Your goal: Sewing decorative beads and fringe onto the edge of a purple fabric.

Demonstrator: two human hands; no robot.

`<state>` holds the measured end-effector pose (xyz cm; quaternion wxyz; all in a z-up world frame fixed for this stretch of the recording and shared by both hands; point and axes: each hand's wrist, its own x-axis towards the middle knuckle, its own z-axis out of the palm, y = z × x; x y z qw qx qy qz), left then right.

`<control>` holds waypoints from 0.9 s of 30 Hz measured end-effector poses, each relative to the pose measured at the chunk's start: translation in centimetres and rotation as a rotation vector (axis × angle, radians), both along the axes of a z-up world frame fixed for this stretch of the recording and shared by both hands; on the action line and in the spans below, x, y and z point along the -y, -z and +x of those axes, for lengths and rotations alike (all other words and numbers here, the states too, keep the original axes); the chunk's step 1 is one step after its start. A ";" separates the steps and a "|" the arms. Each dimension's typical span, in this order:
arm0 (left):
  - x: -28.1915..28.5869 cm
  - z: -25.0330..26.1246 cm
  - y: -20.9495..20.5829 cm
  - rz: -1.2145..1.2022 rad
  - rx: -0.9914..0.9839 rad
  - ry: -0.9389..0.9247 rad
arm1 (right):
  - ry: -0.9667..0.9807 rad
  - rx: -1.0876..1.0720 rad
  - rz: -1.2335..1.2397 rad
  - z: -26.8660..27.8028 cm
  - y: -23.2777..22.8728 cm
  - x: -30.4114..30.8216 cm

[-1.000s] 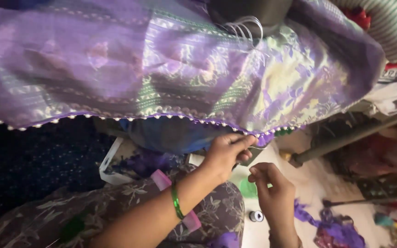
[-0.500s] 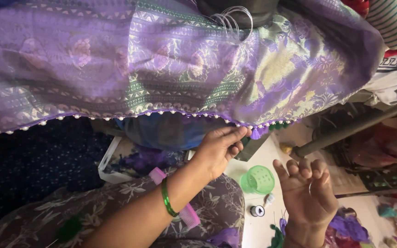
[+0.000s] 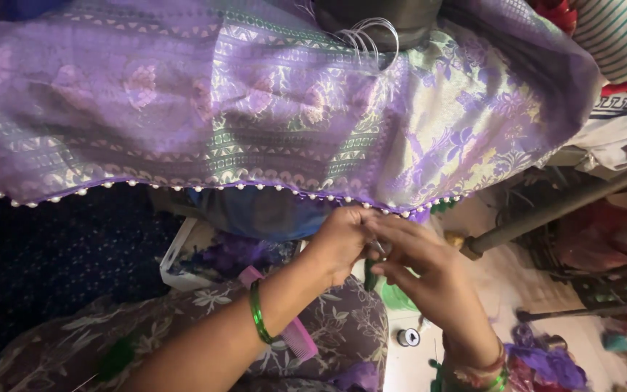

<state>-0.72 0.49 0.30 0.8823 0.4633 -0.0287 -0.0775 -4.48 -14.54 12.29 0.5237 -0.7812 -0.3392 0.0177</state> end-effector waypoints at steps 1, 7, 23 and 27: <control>0.1 0.1 0.4 -0.042 0.004 -0.009 | -0.025 0.051 -0.074 0.0 -0.1 -0.3; -1.0 -0.1 -1.1 -0.108 -0.030 -0.030 | 0.113 0.234 -0.234 -0.7 1.4 1.3; -1.9 0.5 -1.4 -0.166 -0.103 -0.058 | 0.231 0.217 -0.133 -2.5 4.7 6.1; -2.0 0.4 -1.2 -0.174 -0.079 -0.074 | 0.234 -0.061 -0.002 -2.4 5.3 6.4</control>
